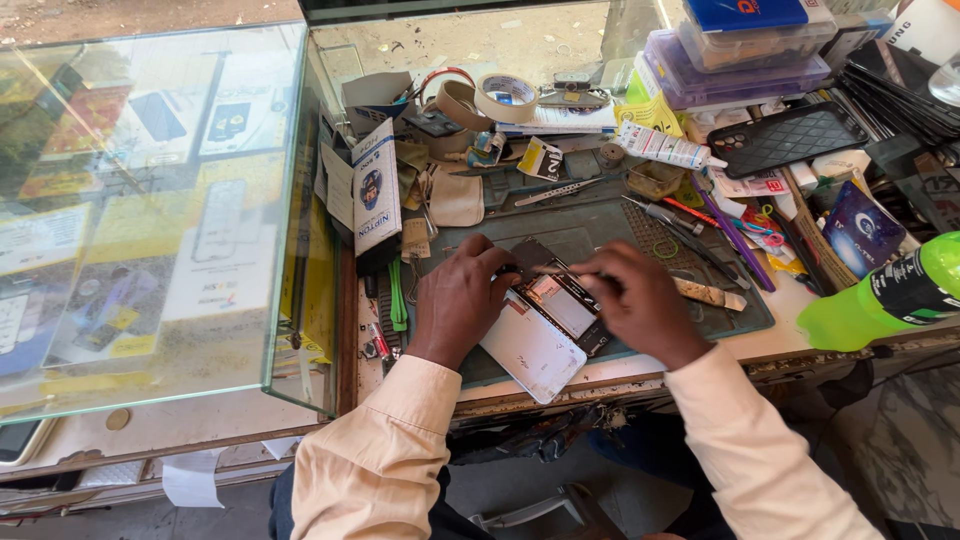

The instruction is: The person works on a disassembled smartphone on a cluttered workbench. They use a screwdriver to adjust components inside the phone and apply adhesive from a syringe to the internal frame.

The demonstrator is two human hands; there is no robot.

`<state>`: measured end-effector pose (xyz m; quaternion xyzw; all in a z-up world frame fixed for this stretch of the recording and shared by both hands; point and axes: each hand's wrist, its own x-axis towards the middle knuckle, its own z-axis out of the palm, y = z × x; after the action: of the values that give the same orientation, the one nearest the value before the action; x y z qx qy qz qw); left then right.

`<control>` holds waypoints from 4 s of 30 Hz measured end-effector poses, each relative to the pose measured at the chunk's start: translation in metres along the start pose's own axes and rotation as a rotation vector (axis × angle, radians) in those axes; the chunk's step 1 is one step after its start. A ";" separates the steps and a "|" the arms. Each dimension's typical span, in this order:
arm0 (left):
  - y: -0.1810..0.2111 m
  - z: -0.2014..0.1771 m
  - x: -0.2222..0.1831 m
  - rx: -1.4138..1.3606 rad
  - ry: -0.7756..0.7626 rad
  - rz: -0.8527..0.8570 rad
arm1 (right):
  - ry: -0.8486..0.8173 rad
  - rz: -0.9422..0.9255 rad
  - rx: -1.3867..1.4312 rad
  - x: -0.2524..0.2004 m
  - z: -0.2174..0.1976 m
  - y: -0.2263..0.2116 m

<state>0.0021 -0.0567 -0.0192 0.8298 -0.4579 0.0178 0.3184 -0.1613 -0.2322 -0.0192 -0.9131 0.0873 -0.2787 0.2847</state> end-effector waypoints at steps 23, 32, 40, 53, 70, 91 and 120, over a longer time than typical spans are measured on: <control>0.004 -0.057 -0.029 -0.060 -0.275 0.136 | 0.149 0.258 0.003 -0.044 -0.020 -0.002; 0.003 -0.060 -0.029 -0.116 -0.318 0.188 | 0.117 0.286 -0.069 -0.036 -0.017 -0.009; -0.001 -0.041 -0.020 -0.062 -0.078 0.138 | -0.130 0.219 0.059 0.018 0.002 -0.015; -0.007 -0.033 -0.022 -0.087 -0.050 0.161 | 0.062 0.383 0.941 0.006 -0.017 0.028; -0.004 -0.027 -0.021 -0.084 -0.056 0.154 | 0.222 0.080 0.473 0.006 0.037 -0.015; -0.001 -0.022 -0.020 -0.093 -0.076 0.164 | 0.223 0.032 0.253 0.005 0.045 -0.027; 0.001 -0.023 -0.021 -0.116 -0.094 0.136 | 0.058 0.584 0.735 0.025 0.052 0.023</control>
<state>-0.0048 -0.0287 -0.0068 0.7770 -0.5278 -0.0259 0.3420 -0.1116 -0.2346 -0.0560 -0.6807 0.2440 -0.2247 0.6531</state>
